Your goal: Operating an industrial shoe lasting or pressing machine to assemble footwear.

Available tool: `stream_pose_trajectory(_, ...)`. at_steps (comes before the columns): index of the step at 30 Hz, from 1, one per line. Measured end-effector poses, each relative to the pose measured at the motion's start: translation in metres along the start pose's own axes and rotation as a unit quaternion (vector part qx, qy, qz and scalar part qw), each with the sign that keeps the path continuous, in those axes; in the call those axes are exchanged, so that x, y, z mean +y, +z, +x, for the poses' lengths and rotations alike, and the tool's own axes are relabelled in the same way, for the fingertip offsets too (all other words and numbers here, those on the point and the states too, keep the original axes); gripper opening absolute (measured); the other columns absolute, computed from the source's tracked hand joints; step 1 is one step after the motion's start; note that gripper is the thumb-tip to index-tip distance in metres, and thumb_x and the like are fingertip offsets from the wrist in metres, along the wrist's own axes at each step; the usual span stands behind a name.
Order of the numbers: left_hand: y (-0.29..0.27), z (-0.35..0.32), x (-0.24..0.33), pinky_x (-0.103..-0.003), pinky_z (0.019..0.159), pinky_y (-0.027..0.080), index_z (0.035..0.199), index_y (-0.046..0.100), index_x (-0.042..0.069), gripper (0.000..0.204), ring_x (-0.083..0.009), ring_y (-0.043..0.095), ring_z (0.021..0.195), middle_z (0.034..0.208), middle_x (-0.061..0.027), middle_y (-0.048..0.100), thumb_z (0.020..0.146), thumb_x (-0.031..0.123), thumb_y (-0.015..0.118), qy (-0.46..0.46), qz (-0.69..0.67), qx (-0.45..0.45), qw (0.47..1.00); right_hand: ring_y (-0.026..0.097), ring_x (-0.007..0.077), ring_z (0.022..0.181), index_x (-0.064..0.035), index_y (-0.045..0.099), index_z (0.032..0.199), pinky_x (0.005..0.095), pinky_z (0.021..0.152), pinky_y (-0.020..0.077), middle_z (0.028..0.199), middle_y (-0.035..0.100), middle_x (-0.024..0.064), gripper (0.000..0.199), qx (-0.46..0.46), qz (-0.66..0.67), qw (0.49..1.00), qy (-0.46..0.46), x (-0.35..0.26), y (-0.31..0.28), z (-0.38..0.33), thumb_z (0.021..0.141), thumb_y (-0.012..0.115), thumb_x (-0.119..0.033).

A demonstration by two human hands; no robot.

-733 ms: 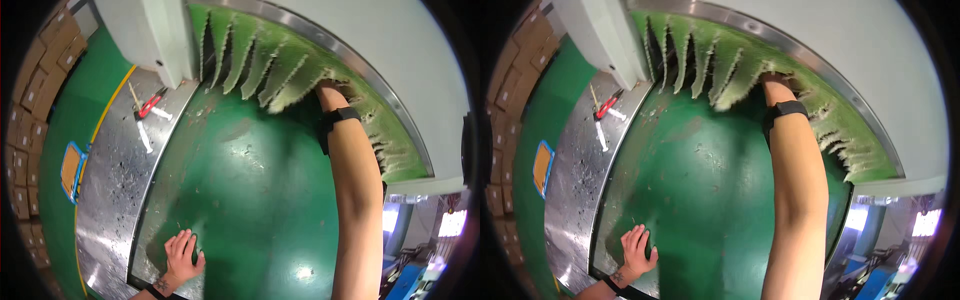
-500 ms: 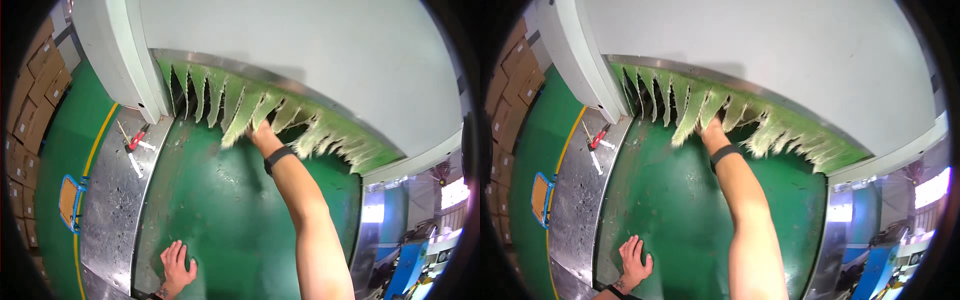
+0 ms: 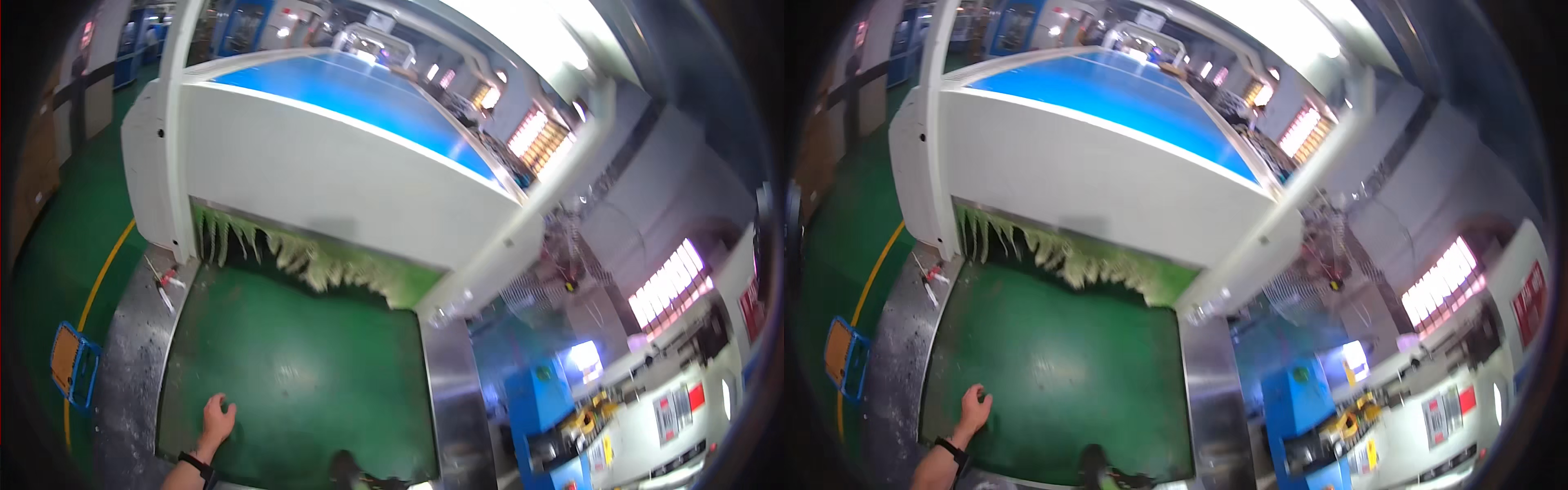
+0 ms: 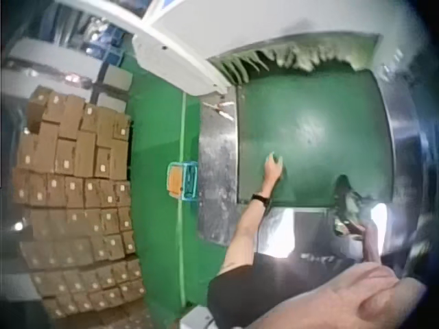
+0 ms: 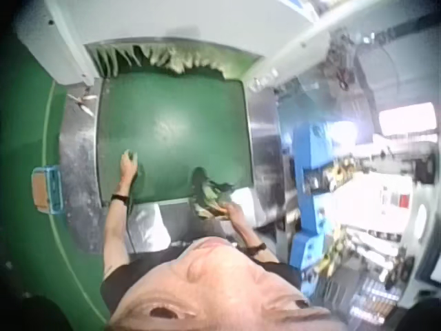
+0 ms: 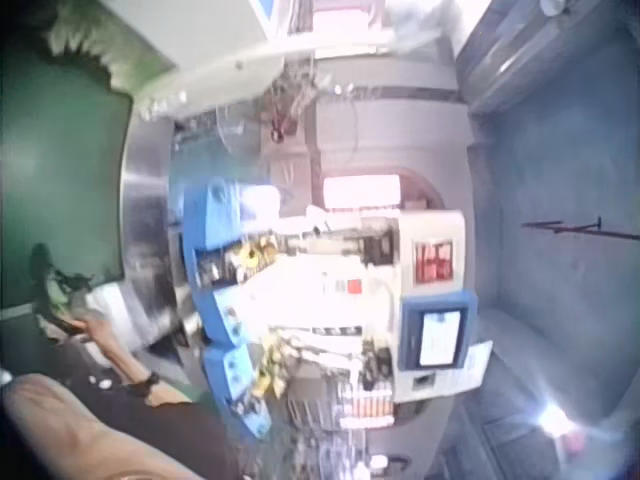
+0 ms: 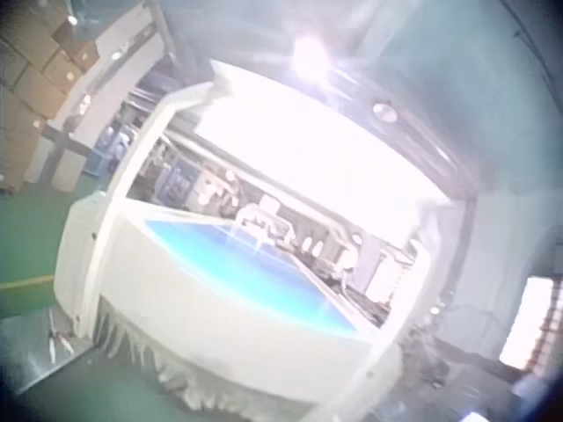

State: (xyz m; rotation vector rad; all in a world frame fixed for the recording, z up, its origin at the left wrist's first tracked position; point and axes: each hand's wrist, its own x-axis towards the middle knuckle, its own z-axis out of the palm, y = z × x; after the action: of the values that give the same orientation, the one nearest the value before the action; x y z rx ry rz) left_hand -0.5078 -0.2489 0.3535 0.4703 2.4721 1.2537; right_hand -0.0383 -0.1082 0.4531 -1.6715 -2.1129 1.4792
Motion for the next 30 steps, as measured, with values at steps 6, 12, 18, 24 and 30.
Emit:
stream_pose_trajectory(6, 0.094, -0.138, 0.122, -0.044, 0.109, 0.032, 0.145, 0.020, -0.001, 0.084, -0.0346, 0.038, 0.133, 0.144, -0.0252, 0.036, 0.085, 0.028, 0.071, -0.068, -0.299, -0.379, 0.873, 0.065, 0.0239, 0.087, 0.0009, 0.060, 0.113, 0.0381, 0.077, 0.0522, 0.093, 0.068, 0.0148, 0.038, 0.201, 0.115, 0.973, -0.002, -0.058, -0.128, -0.129, 0.083, 0.065, -0.024)
stream_pose_trajectory(12, 0.108, -0.266, 0.286, -0.045, 0.112, 0.029, 0.148, 0.017, 0.001, 0.085, -0.0323, 0.037, 0.134, 0.150, -0.0186, 0.029, 0.084, 0.030, 0.066, -0.010, -0.467, -0.603, 0.646, 0.068, 0.0350, 0.081, 0.0001, 0.051, 0.123, 0.0400, 0.075, 0.0529, 0.090, 0.067, 0.0231, 0.063, 0.111, 0.013, 0.993, -0.027, -0.096, -0.133, -0.187, 0.080, 0.072, -0.040)
stream_pose_trajectory(18, 0.097, -0.386, 0.335, -0.040, 0.100, 0.047, 0.141, 0.034, 0.000, 0.083, -0.0256, 0.055, 0.116, 0.138, -0.0162, 0.045, 0.076, 0.037, 0.071, 0.136, -0.411, -0.582, 0.688, 0.061, 0.0326, 0.103, -0.0058, 0.028, 0.144, 0.0357, 0.094, 0.0449, 0.114, 0.060, 0.0229, 0.075, 0.145, 0.289, 0.929, -0.178, -0.012, -0.136, -0.233, 0.084, 0.067, -0.027)
stream_pose_trajectory(24, 0.150, -0.516, 0.341, -0.038, 0.095, 0.047, 0.140, 0.033, 0.001, 0.078, -0.0239, 0.058, 0.107, 0.121, -0.0109, 0.055, 0.078, 0.027, 0.073, 0.078, -0.313, -0.652, 0.686, 0.053, 0.0175, 0.112, -0.0004, 0.038, 0.138, 0.0338, 0.100, 0.0404, 0.127, 0.054, 0.0110, 0.066, 0.155, 0.349, 0.914, -0.139, 0.110, -0.211, -0.311, 0.082, 0.070, -0.015)
stream_pose_trajectory(30, 0.230, -0.676, 0.407, -0.043, 0.113, 0.026, 0.148, 0.016, 0.002, 0.079, -0.0289, 0.028, 0.140, 0.152, -0.0188, 0.024, 0.086, 0.011, 0.065, 0.131, -0.208, -0.769, 0.590, 0.059, 0.0243, 0.109, -0.0010, 0.046, 0.128, 0.0385, 0.094, 0.0478, 0.119, 0.058, 0.0111, 0.054, 0.321, 0.688, 0.630, -0.163, 0.253, -0.256, -0.422, 0.077, 0.063, -0.001)
